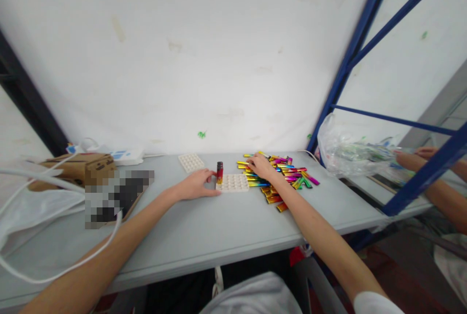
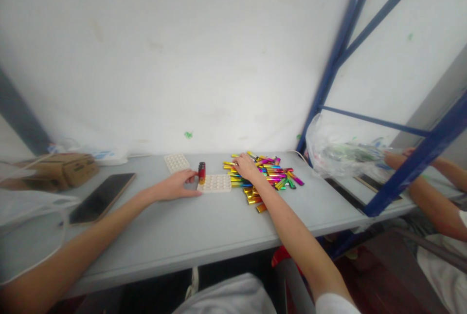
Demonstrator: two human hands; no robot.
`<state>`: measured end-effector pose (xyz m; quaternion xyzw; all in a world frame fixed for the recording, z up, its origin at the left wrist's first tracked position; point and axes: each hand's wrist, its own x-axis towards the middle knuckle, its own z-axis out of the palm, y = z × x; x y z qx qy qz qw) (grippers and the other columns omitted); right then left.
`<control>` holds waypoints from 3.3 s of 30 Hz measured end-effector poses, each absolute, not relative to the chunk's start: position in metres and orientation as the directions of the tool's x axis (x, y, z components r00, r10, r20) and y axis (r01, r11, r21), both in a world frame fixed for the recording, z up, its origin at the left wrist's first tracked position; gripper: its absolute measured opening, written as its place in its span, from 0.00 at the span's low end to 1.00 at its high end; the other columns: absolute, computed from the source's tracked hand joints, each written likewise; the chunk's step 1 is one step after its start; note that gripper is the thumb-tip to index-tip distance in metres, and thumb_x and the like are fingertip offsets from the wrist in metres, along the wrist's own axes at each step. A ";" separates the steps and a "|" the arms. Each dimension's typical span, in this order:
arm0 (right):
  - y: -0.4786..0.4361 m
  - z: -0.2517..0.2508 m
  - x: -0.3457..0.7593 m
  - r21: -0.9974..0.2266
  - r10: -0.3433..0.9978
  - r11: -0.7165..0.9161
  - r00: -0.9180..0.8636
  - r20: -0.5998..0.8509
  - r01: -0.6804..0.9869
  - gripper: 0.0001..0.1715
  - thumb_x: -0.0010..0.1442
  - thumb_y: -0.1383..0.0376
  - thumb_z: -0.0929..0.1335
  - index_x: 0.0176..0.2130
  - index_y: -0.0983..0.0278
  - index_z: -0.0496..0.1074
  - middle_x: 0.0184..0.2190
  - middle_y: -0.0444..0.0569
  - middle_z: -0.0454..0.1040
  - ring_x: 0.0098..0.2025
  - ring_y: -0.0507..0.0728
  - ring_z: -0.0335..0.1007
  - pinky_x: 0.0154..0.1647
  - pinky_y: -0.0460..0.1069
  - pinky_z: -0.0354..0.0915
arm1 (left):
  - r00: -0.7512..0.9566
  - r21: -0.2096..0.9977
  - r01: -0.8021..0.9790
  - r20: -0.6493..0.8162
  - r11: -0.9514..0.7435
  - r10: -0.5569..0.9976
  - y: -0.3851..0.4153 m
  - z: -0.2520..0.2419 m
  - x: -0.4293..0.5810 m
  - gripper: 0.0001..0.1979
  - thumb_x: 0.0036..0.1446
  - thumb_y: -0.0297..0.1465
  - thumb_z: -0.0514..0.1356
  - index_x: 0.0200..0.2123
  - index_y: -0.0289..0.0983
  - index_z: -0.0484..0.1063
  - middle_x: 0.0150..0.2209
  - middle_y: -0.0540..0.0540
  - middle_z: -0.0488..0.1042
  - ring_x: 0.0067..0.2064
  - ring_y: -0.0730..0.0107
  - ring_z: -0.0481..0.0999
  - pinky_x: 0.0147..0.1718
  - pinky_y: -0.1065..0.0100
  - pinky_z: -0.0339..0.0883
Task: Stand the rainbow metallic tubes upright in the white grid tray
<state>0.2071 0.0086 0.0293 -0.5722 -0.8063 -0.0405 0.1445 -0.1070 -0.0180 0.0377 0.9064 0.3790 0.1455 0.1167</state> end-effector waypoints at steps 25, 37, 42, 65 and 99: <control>-0.029 0.048 0.160 -0.973 0.950 0.210 -0.215 0.227 -0.100 0.27 0.59 0.41 0.70 0.44 0.57 0.64 0.22 0.33 0.60 0.20 0.48 0.53 0.23 0.44 0.58 | 0.677 0.320 0.644 0.187 -0.695 0.712 -0.018 0.037 -0.108 0.31 0.52 0.57 0.63 0.45 0.36 0.75 0.38 0.43 0.75 0.39 0.57 0.74 0.39 0.63 0.66; -0.029 0.032 0.141 -0.747 0.872 0.409 0.017 0.489 0.524 0.28 0.61 0.47 0.62 0.19 0.59 0.52 0.18 0.38 0.47 0.24 0.50 0.47 0.27 0.48 0.43 | 0.682 0.320 0.641 0.178 -0.698 0.709 -0.017 0.036 -0.107 0.31 0.52 0.56 0.63 0.47 0.36 0.74 0.39 0.43 0.74 0.39 0.57 0.74 0.40 0.64 0.66; -0.030 0.033 0.141 -0.711 0.852 0.425 0.018 0.524 0.561 0.25 0.61 0.51 0.61 0.20 0.59 0.53 0.18 0.39 0.52 0.24 0.51 0.51 0.28 0.48 0.45 | 0.680 0.316 0.643 0.183 -0.698 0.710 -0.019 0.038 -0.107 0.32 0.52 0.57 0.63 0.47 0.36 0.75 0.39 0.43 0.75 0.39 0.56 0.75 0.40 0.64 0.66; -0.049 0.037 0.130 -0.448 0.762 0.644 -0.466 0.450 0.620 0.21 0.73 0.54 0.65 0.32 0.64 0.71 0.28 0.46 0.77 0.29 0.52 0.69 0.32 0.46 0.56 | 0.684 0.284 0.640 0.214 -0.714 0.698 -0.016 0.031 -0.108 0.30 0.53 0.56 0.63 0.44 0.36 0.75 0.38 0.43 0.75 0.39 0.56 0.75 0.39 0.64 0.66; 0.038 0.041 0.223 -0.083 0.954 0.241 -0.221 0.201 0.967 0.16 0.69 0.68 0.66 0.52 0.70 0.78 0.52 0.61 0.79 0.54 0.59 0.74 0.58 0.48 0.62 | 0.681 0.281 0.646 0.208 -0.710 0.702 -0.018 0.034 -0.108 0.30 0.53 0.57 0.63 0.44 0.36 0.75 0.40 0.40 0.78 0.41 0.52 0.78 0.42 0.60 0.69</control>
